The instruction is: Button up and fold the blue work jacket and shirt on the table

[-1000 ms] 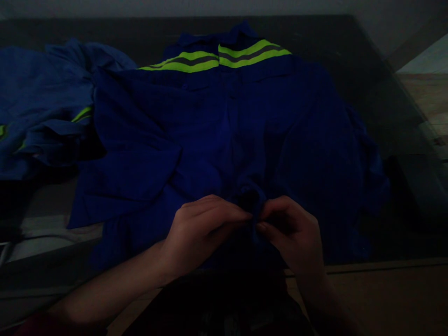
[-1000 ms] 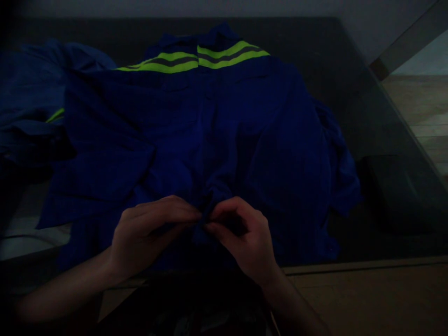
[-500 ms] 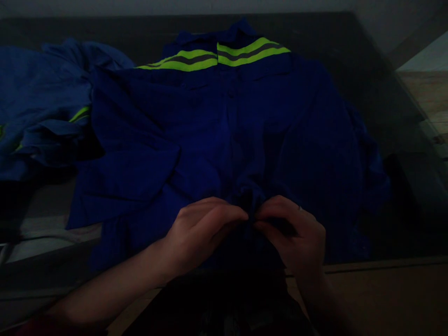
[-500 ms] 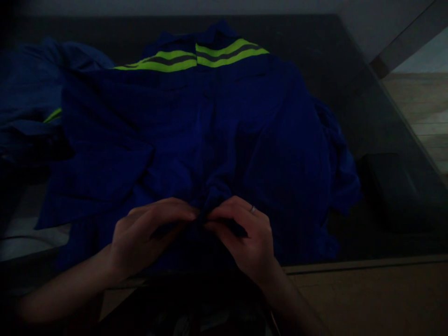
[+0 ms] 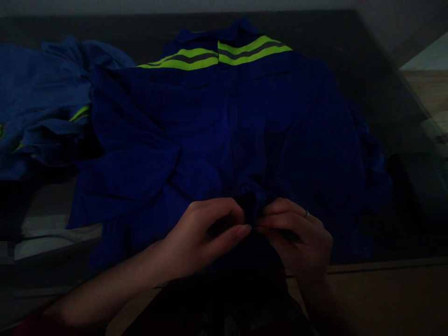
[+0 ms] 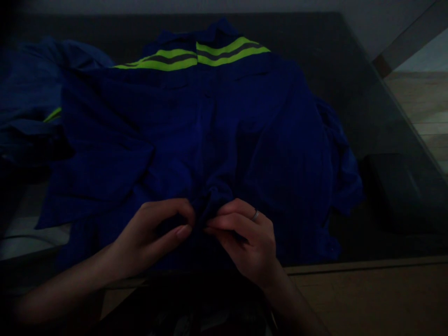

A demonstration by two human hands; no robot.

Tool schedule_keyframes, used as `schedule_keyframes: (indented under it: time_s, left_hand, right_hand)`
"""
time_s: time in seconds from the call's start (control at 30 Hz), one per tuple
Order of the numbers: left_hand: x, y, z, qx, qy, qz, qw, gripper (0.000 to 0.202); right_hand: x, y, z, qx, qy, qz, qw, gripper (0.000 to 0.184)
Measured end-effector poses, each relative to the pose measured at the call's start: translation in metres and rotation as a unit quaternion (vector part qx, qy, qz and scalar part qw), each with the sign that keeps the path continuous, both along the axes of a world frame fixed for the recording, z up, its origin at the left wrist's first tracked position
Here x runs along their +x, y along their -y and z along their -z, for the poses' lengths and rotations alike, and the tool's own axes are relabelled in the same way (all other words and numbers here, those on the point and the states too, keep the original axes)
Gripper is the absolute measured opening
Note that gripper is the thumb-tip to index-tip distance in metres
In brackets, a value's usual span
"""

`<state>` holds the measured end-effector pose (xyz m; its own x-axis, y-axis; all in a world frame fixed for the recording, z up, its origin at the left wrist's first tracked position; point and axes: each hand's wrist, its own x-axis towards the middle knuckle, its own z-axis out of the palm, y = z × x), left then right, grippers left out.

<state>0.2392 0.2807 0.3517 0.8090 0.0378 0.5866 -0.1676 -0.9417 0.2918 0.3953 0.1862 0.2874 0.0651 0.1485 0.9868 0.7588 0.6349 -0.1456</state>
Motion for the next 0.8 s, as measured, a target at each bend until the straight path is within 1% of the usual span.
schedule_keyframes:
  time_s: [0.07,0.17,0.33,0.43,0.5,0.6,0.67,0.73,0.8]
  left_hand:
    - [0.0007,0.0002,-0.0003,-0.015,-0.042,-0.016,0.999,0.019]
    - [0.0016,0.001,-0.0014,-0.026,-0.064,-0.038,0.997,0.024]
    - [0.0017,0.0006,-0.0039,-0.025,-0.085,-0.035,0.995,0.021]
    - [0.0018,0.0001,-0.0043,-0.036,-0.088,-0.032,0.995,0.021]
    - [0.0026,-0.0001,-0.0046,-0.057,-0.087,-0.037,0.994,0.022]
    - [0.0046,-0.0005,-0.0052,-0.114,-0.102,-0.046,0.987,0.024]
    - [0.0059,-0.0009,-0.0054,-0.177,-0.127,-0.037,0.975,0.026]
    - [0.0067,-0.0013,-0.005,-0.257,-0.163,-0.013,0.953,0.03]
    - [0.0073,-0.0016,-0.0044,-0.333,-0.197,0.018,0.922,0.034]
  right_hand:
    - [0.0002,-0.0008,0.001,0.001,0.028,0.011,1.0,0.014]
    - [0.001,-0.0021,0.0013,0.007,0.072,0.037,0.997,0.011]
    - [0.002,-0.0031,0.0005,0.019,0.103,0.068,0.992,0.01]
    - [0.001,-0.0026,0.0006,0.035,0.112,0.068,0.991,0.011]
    - [-0.0002,-0.002,0.0008,0.054,0.104,0.065,0.991,0.013]
    - [-0.0016,-0.0006,0.0013,0.077,0.099,0.074,0.989,0.016]
    - [-0.0015,0.0007,0.0022,0.091,0.112,0.084,0.986,0.016]
    - [-0.0005,0.0022,0.0036,0.111,0.126,0.092,0.982,0.018]
    - [0.001,0.0037,0.0052,0.12,0.136,0.106,0.978,0.02]
